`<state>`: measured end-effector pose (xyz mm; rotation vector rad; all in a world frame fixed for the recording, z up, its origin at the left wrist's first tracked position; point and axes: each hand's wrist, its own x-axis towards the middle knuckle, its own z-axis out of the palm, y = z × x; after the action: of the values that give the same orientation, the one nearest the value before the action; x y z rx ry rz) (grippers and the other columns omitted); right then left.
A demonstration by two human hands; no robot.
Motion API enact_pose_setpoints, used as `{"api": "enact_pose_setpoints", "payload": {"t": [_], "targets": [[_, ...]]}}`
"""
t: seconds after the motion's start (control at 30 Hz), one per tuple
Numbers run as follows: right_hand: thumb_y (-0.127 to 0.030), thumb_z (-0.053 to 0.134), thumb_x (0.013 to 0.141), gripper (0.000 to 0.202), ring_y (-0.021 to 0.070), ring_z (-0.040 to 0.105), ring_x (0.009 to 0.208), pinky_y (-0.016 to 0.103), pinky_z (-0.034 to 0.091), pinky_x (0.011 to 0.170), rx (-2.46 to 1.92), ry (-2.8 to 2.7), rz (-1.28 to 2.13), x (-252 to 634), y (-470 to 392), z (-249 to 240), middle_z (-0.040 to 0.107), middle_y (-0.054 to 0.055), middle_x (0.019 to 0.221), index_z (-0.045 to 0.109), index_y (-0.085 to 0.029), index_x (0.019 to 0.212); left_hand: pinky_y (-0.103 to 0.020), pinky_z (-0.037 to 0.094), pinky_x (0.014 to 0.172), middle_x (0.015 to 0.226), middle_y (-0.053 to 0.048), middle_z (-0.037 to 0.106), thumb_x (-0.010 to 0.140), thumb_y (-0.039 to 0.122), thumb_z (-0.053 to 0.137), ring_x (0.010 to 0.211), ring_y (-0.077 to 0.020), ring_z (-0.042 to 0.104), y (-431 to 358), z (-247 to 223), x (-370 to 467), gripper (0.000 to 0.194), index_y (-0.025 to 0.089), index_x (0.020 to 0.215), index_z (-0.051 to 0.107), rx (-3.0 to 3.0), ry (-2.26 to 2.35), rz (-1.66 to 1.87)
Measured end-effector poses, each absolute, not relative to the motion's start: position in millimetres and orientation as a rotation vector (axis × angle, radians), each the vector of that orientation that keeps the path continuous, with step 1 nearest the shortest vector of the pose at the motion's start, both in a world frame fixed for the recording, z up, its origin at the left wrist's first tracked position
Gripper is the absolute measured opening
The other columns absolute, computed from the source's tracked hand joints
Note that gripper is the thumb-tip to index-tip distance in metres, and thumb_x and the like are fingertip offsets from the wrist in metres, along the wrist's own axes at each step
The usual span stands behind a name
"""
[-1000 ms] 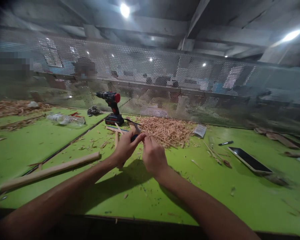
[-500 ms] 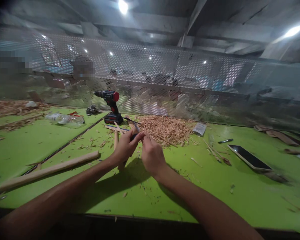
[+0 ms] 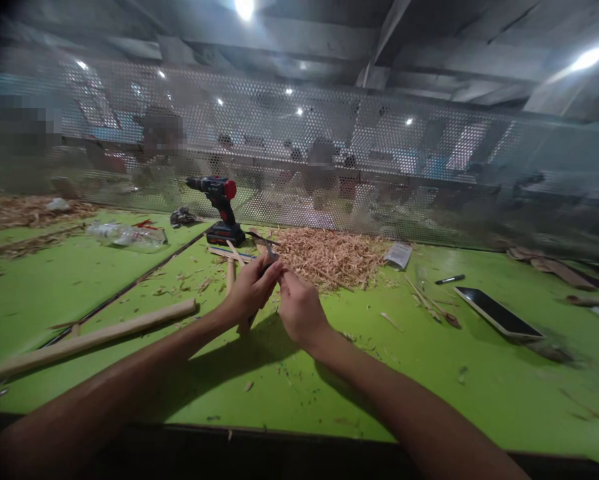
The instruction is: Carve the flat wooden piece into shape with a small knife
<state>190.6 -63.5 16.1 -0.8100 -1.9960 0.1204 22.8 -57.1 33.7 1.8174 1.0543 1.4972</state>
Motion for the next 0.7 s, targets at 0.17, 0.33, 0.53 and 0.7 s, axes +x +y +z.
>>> {"api": "enact_pose_setpoints", "payload": {"t": [0.17,0.33,0.53,0.7], "targets": [[-0.017,0.049,0.118,0.035,0.0268,0.079,0.087,0.034,0.06,0.082,-0.891,-2.01,0.042,191,-63,13,0.084,0.014,0.1,0.083,-0.02,0.112,-0.032,0.037,0.071,0.074,0.005,0.045,0.111,0.041,0.065,0.073,-0.0173,0.044,-57,36,24,0.04,0.027,0.08,0.043,1.802,1.069,1.467],[-0.015,0.047,0.119,0.039,0.0295,0.084,0.101,0.036,0.064,0.089,-0.965,-2.053,-0.039,192,-62,12,0.088,0.015,0.112,0.085,-0.022,0.125,-0.032,0.04,0.074,0.077,0.004,0.051,0.109,0.04,0.067,0.077,-0.0181,0.048,-56,36,25,0.036,0.026,0.081,0.049,1.773,1.125,1.472],[-0.009,0.047,0.116,0.042,0.0314,0.085,0.111,0.04,0.067,0.098,-1.027,-2.133,-0.136,193,-59,17,0.089,0.018,0.124,0.083,-0.019,0.137,-0.031,0.039,0.072,0.073,0.005,0.046,0.107,0.043,0.069,0.073,-0.0168,0.044,-53,35,24,0.041,0.026,0.078,0.047,1.757,1.117,1.475],[-0.007,0.045,0.115,0.045,0.0329,0.085,0.112,0.041,0.068,0.095,-1.13,-2.187,-0.21,193,-60,23,0.088,0.022,0.129,0.079,-0.011,0.144,-0.03,0.035,0.065,0.069,0.006,0.043,0.108,0.053,0.071,0.068,-0.0162,0.041,-52,36,23,0.049,0.027,0.076,0.044,1.732,1.17,1.449]]}}
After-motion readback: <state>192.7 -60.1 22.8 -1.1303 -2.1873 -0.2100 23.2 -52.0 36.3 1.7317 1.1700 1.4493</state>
